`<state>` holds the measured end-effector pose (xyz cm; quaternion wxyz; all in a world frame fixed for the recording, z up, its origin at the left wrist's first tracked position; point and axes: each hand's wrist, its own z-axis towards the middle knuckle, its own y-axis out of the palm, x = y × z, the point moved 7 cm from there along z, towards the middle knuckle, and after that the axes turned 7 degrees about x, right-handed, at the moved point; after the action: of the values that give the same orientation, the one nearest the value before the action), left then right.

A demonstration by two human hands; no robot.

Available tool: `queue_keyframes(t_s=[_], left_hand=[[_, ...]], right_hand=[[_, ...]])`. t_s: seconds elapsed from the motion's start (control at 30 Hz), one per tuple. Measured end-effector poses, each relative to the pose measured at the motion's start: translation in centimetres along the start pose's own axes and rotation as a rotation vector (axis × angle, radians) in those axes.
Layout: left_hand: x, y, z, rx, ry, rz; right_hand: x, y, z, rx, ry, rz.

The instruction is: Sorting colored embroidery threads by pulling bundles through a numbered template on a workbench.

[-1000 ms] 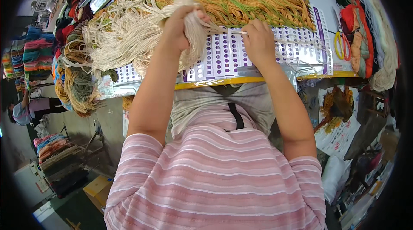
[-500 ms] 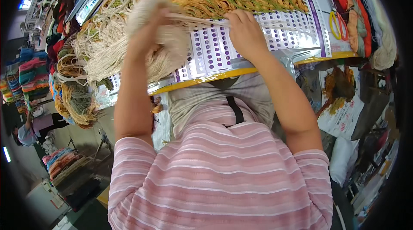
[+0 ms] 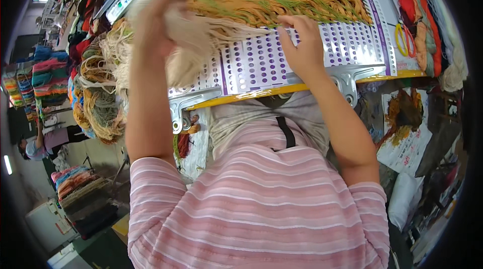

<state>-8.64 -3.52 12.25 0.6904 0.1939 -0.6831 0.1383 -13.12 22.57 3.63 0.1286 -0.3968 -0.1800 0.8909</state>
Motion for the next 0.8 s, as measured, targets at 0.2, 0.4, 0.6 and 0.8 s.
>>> queue_keyframes(t_s=[0.2, 0.4, 0.6, 0.8], left_hand=[[-3.0, 9.3, -7.5, -0.489, -0.349, -0.427], [-3.3, 7.9, -7.9, -0.465, -0.385, -0.552], [-2.6, 6.9, -8.2, -0.480, -0.368, -0.579], [-2.5, 7.2, -8.4, -0.443, -0.321, -0.511]], right_hand=[[-8.4, 0.8, 1.5, -0.185, 0.228, 0.635], [-8.1, 0.7, 0.6, -0.264, 0.513, 0.799], [-8.4, 1.5, 0.0, -0.354, 0.690, 1.106], [-9.2, 1.0, 0.4, -0.380, 0.722, 0.996]])
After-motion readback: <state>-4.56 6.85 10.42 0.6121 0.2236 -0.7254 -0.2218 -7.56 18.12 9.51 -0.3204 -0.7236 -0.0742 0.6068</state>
